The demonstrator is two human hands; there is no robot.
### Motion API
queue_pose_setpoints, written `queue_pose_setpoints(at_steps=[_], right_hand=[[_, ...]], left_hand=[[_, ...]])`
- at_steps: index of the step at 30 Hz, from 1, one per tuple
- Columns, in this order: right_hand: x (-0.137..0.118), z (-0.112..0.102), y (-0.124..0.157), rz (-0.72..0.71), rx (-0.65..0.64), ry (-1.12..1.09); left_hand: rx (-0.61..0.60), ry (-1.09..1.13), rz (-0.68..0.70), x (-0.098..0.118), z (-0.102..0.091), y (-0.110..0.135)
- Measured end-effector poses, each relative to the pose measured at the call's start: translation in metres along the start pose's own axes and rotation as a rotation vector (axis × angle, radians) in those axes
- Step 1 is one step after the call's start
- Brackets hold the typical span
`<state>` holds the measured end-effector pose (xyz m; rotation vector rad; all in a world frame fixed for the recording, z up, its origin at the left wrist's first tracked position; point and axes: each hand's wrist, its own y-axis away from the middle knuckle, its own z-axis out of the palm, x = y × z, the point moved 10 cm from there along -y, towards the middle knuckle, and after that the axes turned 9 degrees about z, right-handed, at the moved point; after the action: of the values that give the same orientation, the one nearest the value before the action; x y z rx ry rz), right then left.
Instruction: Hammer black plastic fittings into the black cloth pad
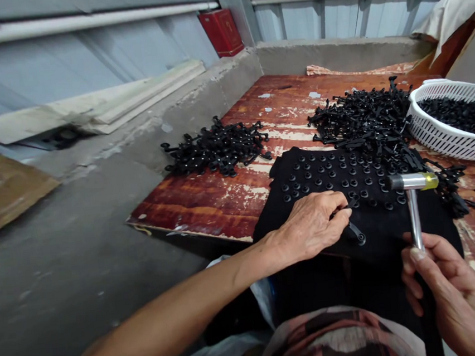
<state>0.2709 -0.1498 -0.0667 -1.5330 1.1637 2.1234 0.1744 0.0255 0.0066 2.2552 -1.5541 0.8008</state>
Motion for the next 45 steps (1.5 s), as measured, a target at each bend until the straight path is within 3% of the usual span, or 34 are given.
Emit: queue_pose_setpoints(at_steps=[21, 25, 28, 33, 39, 45], right_hand=[[0.009, -0.004, 0.000, 0.028, 0.005, 0.022], [0.007, -0.008, -0.002, -0.012, -0.049, 0.175], [-0.008, -0.008, 0.001, -0.157, -0.049, 0.426], [-0.052, 0.007, 0.019, -0.620, -0.005, 0.699], [-0.066, 0.022, 0.027, -0.823, 0.007, 0.892], [-0.080, 0.030, 0.050, -1.018, 0.037, 0.933]], left_hand=[[-0.033, -0.008, -0.097, -0.005, 0.003, -0.004], [-0.039, -0.074, -0.066, -0.003, 0.004, -0.005], [-0.036, -0.165, -0.009, 0.000, 0.005, -0.006], [-0.055, -0.265, 0.041, 0.001, 0.006, -0.008], [-0.095, -0.273, 0.048, 0.003, 0.005, -0.008], [-0.096, -0.281, 0.040, 0.003, 0.005, -0.007]])
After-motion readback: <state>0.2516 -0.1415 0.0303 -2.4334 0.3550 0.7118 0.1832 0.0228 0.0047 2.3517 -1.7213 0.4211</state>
